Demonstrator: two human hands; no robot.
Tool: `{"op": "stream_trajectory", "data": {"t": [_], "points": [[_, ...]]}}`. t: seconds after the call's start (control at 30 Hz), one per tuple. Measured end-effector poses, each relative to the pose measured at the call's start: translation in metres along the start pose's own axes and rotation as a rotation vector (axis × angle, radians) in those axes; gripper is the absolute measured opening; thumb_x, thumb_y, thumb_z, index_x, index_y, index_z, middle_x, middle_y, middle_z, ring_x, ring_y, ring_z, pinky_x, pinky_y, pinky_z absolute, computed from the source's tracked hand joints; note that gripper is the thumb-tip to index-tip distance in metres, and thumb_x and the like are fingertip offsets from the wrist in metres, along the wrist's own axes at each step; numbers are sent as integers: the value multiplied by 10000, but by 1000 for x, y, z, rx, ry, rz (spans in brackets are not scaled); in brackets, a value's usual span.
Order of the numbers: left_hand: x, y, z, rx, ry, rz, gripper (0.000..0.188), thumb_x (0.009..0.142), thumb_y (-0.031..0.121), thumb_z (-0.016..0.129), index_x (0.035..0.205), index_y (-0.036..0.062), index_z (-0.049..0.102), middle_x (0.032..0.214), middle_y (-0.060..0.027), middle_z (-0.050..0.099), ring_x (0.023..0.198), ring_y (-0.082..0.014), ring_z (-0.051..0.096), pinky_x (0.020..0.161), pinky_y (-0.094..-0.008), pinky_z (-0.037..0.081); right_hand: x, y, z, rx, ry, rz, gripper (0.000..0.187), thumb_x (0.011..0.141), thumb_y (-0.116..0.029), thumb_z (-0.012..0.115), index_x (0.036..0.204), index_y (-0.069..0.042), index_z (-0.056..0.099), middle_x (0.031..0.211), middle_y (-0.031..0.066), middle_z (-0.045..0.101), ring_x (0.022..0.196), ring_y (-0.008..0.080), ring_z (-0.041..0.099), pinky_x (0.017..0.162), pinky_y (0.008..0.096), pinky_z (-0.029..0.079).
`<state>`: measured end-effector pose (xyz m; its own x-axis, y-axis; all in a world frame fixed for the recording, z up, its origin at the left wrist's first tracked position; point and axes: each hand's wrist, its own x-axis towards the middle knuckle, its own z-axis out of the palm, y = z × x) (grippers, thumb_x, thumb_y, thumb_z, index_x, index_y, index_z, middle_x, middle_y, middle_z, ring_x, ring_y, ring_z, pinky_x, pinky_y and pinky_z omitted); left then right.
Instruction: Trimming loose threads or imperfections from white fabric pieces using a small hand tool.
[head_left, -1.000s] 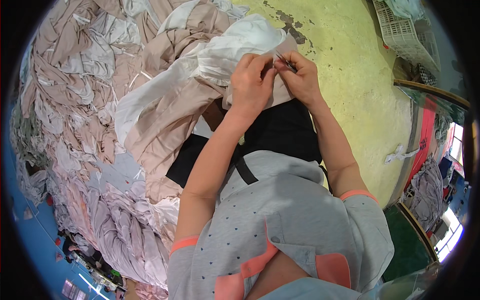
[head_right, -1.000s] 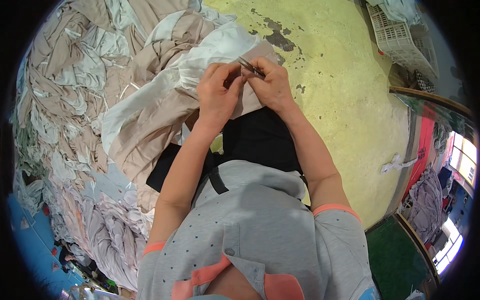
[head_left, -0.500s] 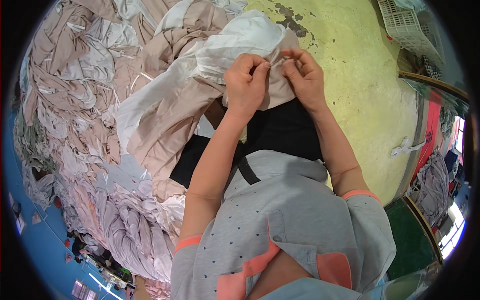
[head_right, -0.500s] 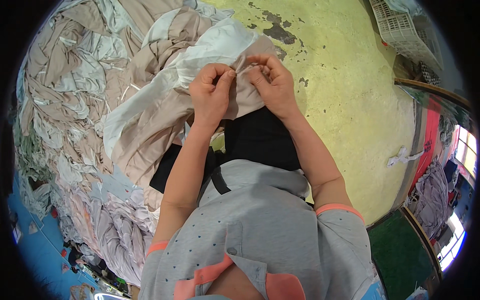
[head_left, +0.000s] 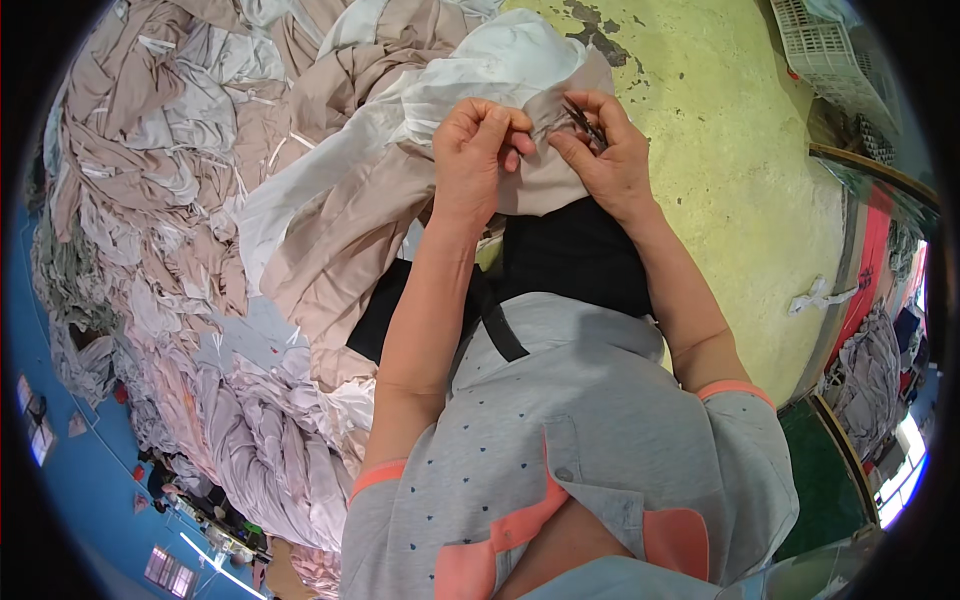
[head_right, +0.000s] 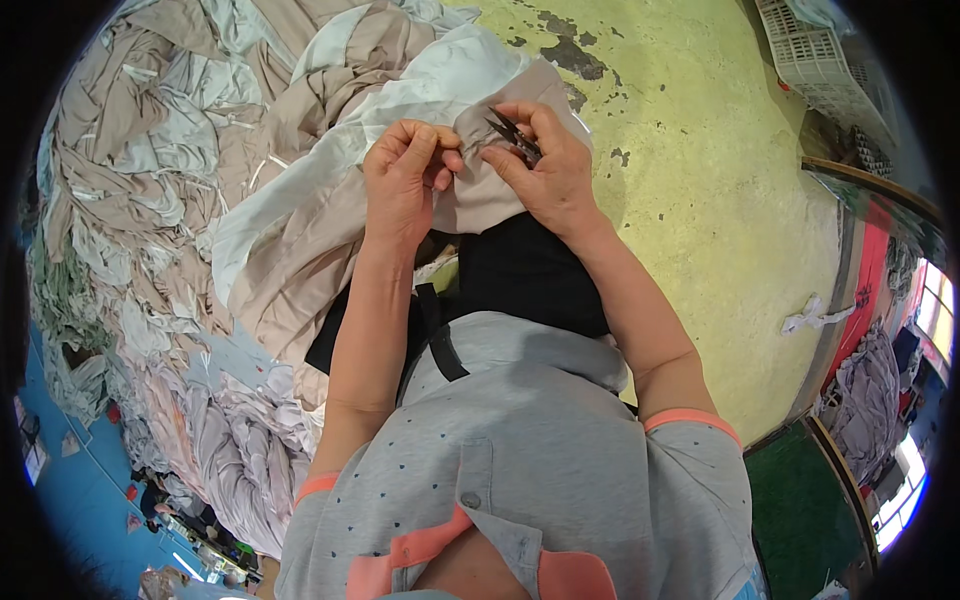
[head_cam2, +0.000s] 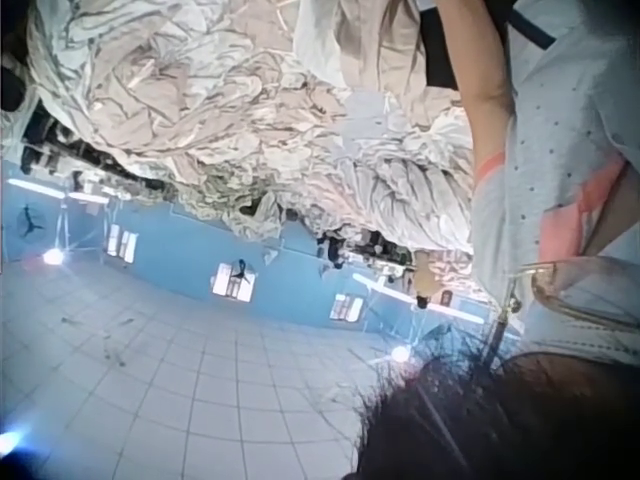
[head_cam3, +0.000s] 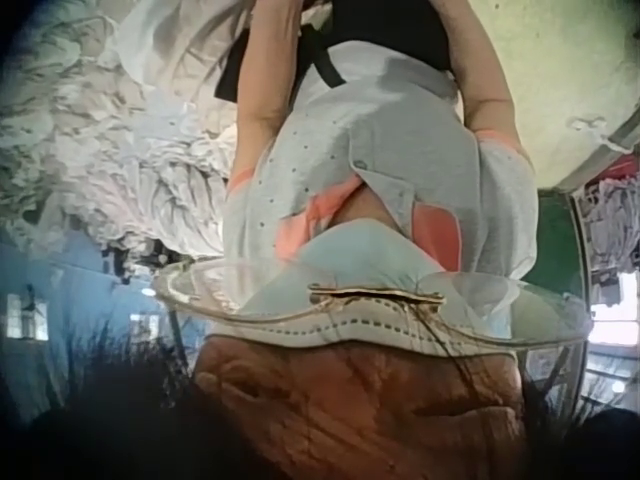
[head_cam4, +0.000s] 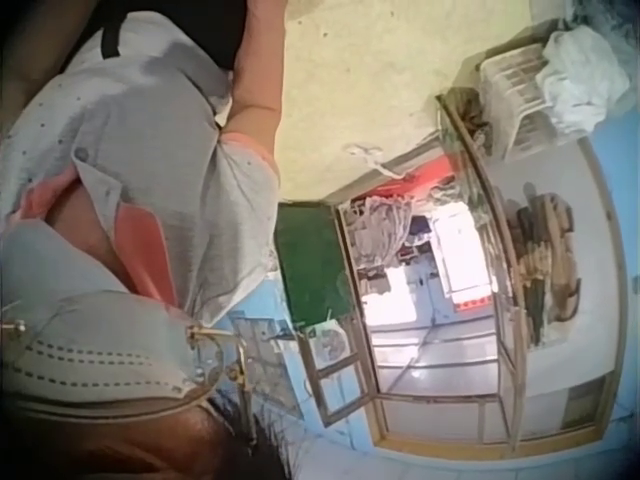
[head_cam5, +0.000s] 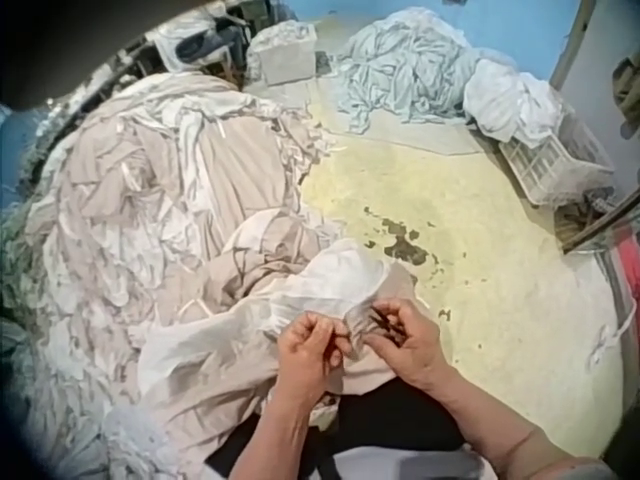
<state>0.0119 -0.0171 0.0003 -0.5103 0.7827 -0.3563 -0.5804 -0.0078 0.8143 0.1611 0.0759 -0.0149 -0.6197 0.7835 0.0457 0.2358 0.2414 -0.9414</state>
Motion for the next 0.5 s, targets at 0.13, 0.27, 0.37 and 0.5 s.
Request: {"op": "stream_trajectory", "data": {"t": [0.13,0.27,0.37,0.5], "points": [[0,9,-12,-4,-124,49,108,981,101,571,917,14,574,796,-58,635,629,-104,592,544,-218,442,0,2,0,-23,5,-29,443,844,-54,760,1233,0,555,978,22,648,854,56,590,768,206,494],[2,7,-4,635,-101,556,75,897,49,635,969,31,632,851,-59,627,697,-160,631,577,-285,489,0,-1,0,-17,21,-27,439,841,-51,763,1228,-3,563,978,13,647,841,52,578,761,202,493],[4,15,6,1026,-157,636,168,798,15,672,959,65,680,875,-78,615,728,-228,638,611,-334,511,0,-3,0,-27,32,-14,441,835,-54,769,1224,-4,568,970,4,643,817,45,558,747,196,485],[9,11,12,1166,-171,712,163,748,9,673,890,85,696,854,-91,602,724,-279,626,619,-365,516,-2,4,3,38,67,-31,435,828,-59,775,1211,-4,577,956,-4,637,786,40,536,725,192,475]]}}
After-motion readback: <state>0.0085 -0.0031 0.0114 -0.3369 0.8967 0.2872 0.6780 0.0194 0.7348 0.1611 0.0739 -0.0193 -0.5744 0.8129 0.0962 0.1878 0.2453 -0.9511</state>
